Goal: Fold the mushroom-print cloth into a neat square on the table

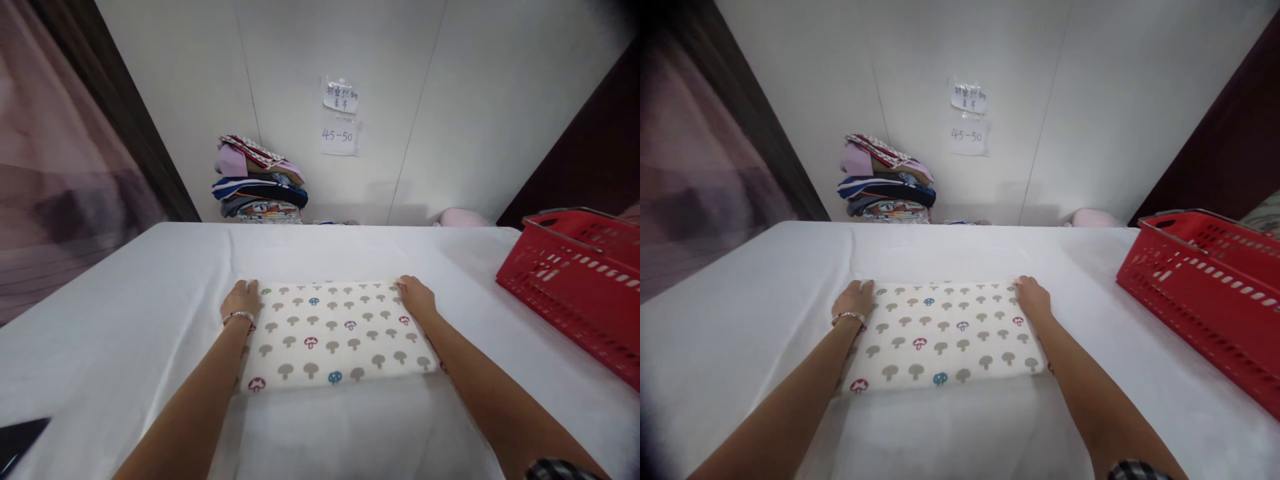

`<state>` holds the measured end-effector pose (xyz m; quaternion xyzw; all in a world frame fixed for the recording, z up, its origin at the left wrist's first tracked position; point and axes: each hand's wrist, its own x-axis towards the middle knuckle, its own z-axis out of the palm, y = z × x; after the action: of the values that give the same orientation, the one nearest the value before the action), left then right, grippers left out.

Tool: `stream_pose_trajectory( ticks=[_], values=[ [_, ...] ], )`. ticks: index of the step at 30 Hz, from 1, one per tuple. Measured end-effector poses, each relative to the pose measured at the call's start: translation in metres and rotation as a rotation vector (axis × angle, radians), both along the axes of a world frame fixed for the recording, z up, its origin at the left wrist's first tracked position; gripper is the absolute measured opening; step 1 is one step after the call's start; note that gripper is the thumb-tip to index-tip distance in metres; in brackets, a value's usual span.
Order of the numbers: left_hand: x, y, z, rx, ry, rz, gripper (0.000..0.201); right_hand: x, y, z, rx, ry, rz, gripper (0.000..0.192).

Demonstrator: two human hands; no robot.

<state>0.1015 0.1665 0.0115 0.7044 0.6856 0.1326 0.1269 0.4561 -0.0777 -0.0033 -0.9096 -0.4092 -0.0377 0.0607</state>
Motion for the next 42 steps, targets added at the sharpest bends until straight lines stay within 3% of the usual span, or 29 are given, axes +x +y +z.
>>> stream_pose_trajectory(
  ticks=[8, 11, 20, 28, 42],
  values=[
    [-0.001, -0.005, 0.005, 0.007, 0.044, 0.082, 0.046, 0.020, 0.001, 0.017, -0.080, 0.144, 0.110, 0.029],
    [-0.001, -0.003, 0.004, 0.024, 0.075, 0.070, 0.043, 0.022, -0.007, 0.020, -0.123, 0.118, 0.051, 0.039],
    [-0.001, -0.003, 0.004, 0.065, 0.058, 0.065, 0.043, 0.007, -0.014, 0.013, -0.163, 0.040, -0.090, 0.052],
    [-0.003, 0.002, 0.000, 0.047, 0.046, 0.082, 0.041, 0.014, -0.019, 0.010, 0.000, 0.085, -0.114, 0.043],
    [-0.003, 0.002, 0.001, 0.019, -0.038, 0.097, 0.054, 0.020, -0.014, 0.003, -0.029, 0.121, -0.167, 0.047]
  ],
)
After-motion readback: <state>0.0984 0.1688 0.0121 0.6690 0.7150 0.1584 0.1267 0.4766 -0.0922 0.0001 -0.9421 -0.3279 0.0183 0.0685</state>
